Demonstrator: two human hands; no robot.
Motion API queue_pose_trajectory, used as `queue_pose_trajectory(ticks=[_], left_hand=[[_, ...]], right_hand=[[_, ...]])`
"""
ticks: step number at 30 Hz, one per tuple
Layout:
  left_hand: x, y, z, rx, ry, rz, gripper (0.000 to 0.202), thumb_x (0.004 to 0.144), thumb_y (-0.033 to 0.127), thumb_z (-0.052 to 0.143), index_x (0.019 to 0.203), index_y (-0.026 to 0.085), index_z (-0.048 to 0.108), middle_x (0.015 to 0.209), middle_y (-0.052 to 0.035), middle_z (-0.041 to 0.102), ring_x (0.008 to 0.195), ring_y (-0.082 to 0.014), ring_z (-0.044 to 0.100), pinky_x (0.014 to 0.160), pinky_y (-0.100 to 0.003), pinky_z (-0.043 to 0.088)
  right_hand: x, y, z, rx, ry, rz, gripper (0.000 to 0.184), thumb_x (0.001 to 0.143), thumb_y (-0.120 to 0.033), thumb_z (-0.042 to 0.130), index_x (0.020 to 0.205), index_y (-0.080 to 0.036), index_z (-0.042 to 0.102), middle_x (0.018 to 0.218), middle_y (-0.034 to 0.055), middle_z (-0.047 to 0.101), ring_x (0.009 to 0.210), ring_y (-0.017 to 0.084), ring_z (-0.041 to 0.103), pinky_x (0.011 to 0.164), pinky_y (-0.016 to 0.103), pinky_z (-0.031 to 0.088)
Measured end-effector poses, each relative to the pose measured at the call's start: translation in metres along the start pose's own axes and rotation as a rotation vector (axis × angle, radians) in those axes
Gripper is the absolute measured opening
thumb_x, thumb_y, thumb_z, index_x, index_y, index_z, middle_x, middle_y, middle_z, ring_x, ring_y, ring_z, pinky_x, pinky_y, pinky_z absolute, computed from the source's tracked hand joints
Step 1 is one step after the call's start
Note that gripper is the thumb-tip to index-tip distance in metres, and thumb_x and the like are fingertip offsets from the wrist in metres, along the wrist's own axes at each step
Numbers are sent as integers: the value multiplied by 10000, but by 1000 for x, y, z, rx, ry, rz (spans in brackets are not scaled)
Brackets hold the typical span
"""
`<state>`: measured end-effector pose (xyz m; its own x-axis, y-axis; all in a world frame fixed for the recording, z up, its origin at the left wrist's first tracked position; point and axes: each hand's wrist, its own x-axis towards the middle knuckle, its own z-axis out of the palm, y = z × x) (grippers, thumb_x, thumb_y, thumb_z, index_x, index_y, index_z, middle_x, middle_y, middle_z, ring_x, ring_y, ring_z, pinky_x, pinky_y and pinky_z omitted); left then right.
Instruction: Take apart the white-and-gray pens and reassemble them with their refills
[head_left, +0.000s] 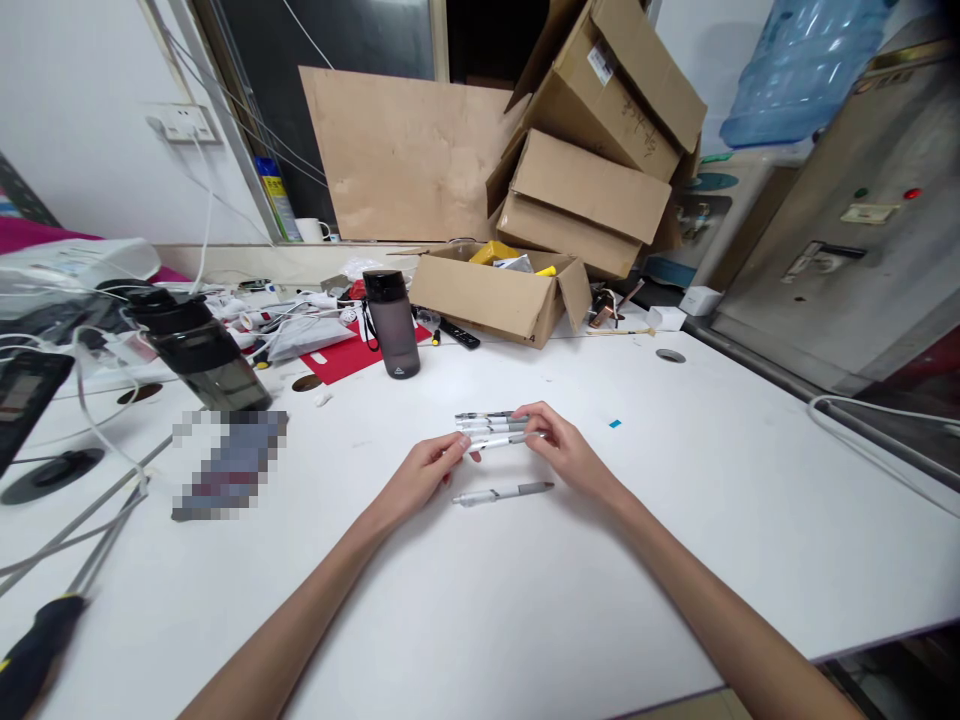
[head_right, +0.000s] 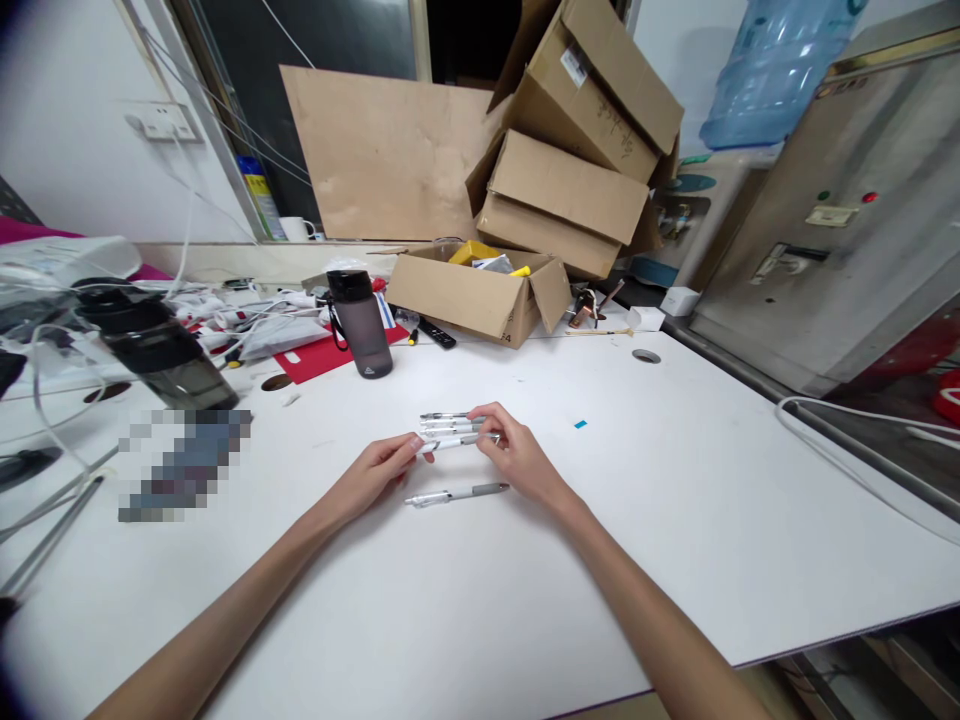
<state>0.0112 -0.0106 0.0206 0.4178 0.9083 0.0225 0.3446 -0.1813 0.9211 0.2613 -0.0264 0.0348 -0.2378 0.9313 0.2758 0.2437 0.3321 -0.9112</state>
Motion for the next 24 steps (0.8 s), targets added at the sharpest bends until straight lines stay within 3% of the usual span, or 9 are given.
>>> queue_pose_trajectory(ticks=[4, 10, 14, 19, 24], left_hand=[[0, 1, -1, 10, 0, 3, 545, 993, 631, 438, 957, 174, 735, 620, 45, 372, 571, -132, 369, 536, -243, 267], [0, 1, 0, 17, 4, -3, 584, 984, 660, 423, 962, 167, 735, 609, 45, 345, 558, -138, 358, 522, -242, 268], [0, 2, 1, 28, 5, 12, 581, 981, 664, 427, 953, 174, 738, 620, 41, 378, 569, -140, 373, 533, -245, 289], [0, 1, 0, 26, 4, 5, 556, 987, 647, 435, 950, 183, 739, 612, 48, 367, 561, -135, 368, 542, -247, 281], [-1, 2, -1, 30, -15, 7, 537, 995, 627, 442, 955, 178, 734, 626, 44, 397, 567, -131, 374, 544, -251, 269]], right_hand=[[-1, 0, 0, 26, -26, 110, 287, 1003, -453, 470, 1148, -248, 609, 636, -63, 399, 570, 144, 340, 571, 278, 272], [1, 1, 0, -16, 27, -16, 247, 945, -361, 554, 1156, -248, 617, 776, -30, 528, 698, 158, 475, 696, 290, 383], [0, 2, 1, 22, 10, 76, 267, 978, -428, 502, 1146, -252, 609, 635, -61, 409, 570, 148, 364, 569, 278, 296], [0, 2, 3, 5, 10, 38, 230, 959, -381, 539, 1119, -246, 635, 728, -42, 491, 652, 147, 442, 641, 279, 352], [0, 2, 6, 86, -29, 101, 253, 989, -423, 506, 1123, -232, 603, 624, -73, 397, 551, 129, 318, 554, 272, 255]])
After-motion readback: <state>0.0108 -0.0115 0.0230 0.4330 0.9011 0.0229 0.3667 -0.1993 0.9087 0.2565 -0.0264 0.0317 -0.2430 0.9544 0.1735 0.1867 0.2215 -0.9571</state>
